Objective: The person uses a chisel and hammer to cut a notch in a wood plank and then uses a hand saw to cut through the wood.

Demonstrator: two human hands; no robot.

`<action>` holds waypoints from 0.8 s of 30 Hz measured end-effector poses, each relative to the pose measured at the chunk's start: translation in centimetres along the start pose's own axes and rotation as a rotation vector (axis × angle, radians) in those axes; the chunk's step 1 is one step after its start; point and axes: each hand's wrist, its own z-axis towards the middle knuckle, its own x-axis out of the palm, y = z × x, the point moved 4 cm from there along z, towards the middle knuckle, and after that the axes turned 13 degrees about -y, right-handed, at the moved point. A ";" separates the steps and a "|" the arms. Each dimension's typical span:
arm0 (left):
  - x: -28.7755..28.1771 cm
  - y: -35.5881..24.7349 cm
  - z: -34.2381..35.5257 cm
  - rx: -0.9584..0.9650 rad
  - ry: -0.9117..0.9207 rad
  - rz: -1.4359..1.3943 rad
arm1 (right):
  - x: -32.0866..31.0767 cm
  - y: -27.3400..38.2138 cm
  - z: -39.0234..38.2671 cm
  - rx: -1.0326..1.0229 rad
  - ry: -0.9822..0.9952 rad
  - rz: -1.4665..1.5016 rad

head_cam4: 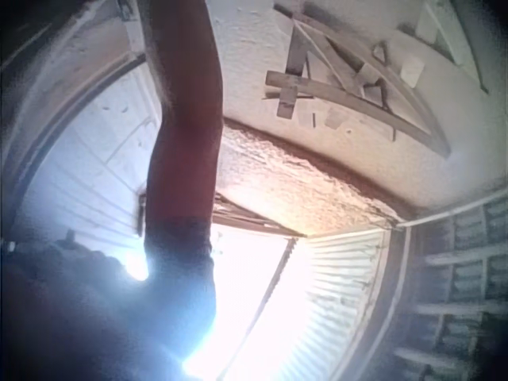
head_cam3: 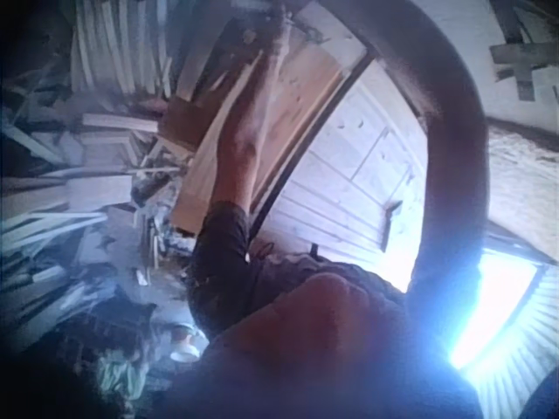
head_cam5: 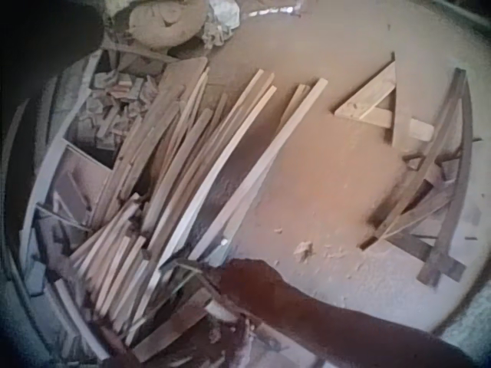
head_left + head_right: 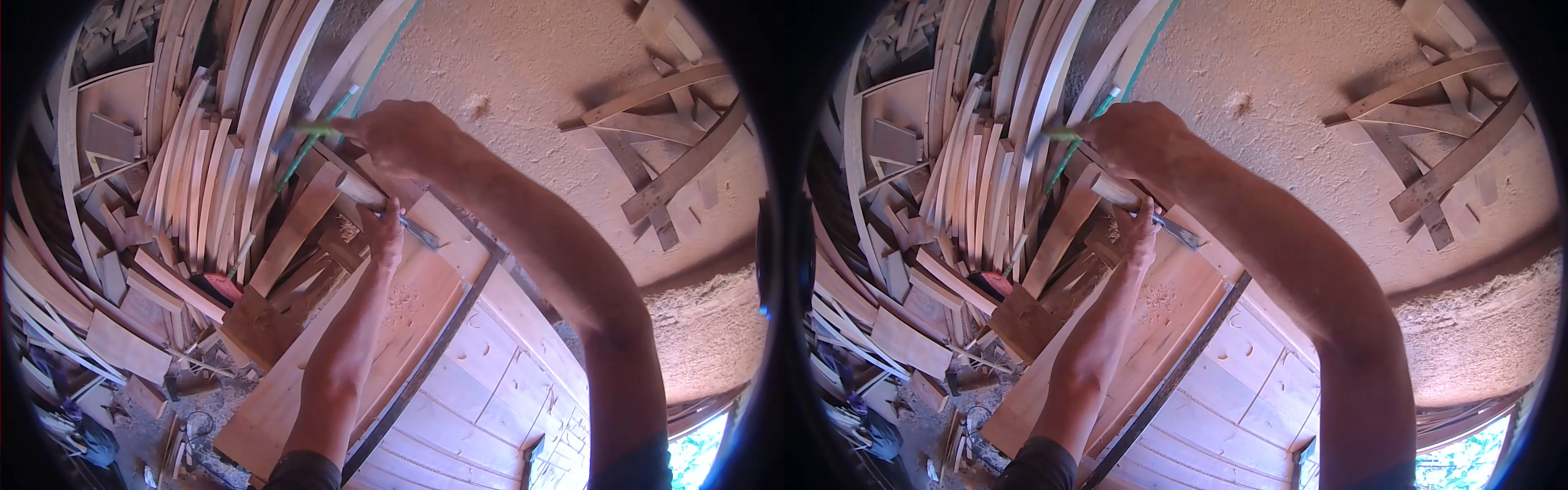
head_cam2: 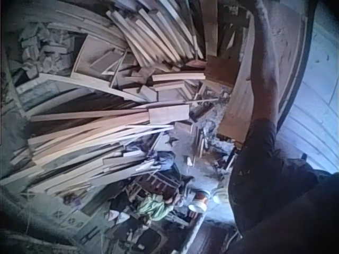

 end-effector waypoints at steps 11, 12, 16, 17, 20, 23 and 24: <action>-8.0 -4.7 -1.9 0.203 -0.293 -0.234 | 4.5 -4.5 -6.4 0.228 0.021 -0.028; -8.6 -6.8 -3.1 0.237 -0.309 -0.291 | 7.1 -6.3 -9.3 0.269 0.104 -0.094; -10.4 -11.9 -3.9 0.233 -0.457 -0.334 | 9.5 -10.6 -19.3 0.135 0.947 -0.348; -10.1 -13.9 -5.0 0.245 -0.462 -0.330 | 8.5 -11.1 -21.4 0.128 1.057 -0.313; -9.9 -16.6 -7.2 0.337 -0.410 -0.315 | 4.9 -11.2 -27.0 0.188 0.751 -0.062; -8.6 -17.6 -10.0 0.391 -0.342 -0.303 | 5.4 -9.5 -32.7 0.426 0.608 0.074; -7.7 -17.3 -11.7 0.387 -0.258 -0.249 | 9.1 -9.7 -38.0 0.404 0.463 0.131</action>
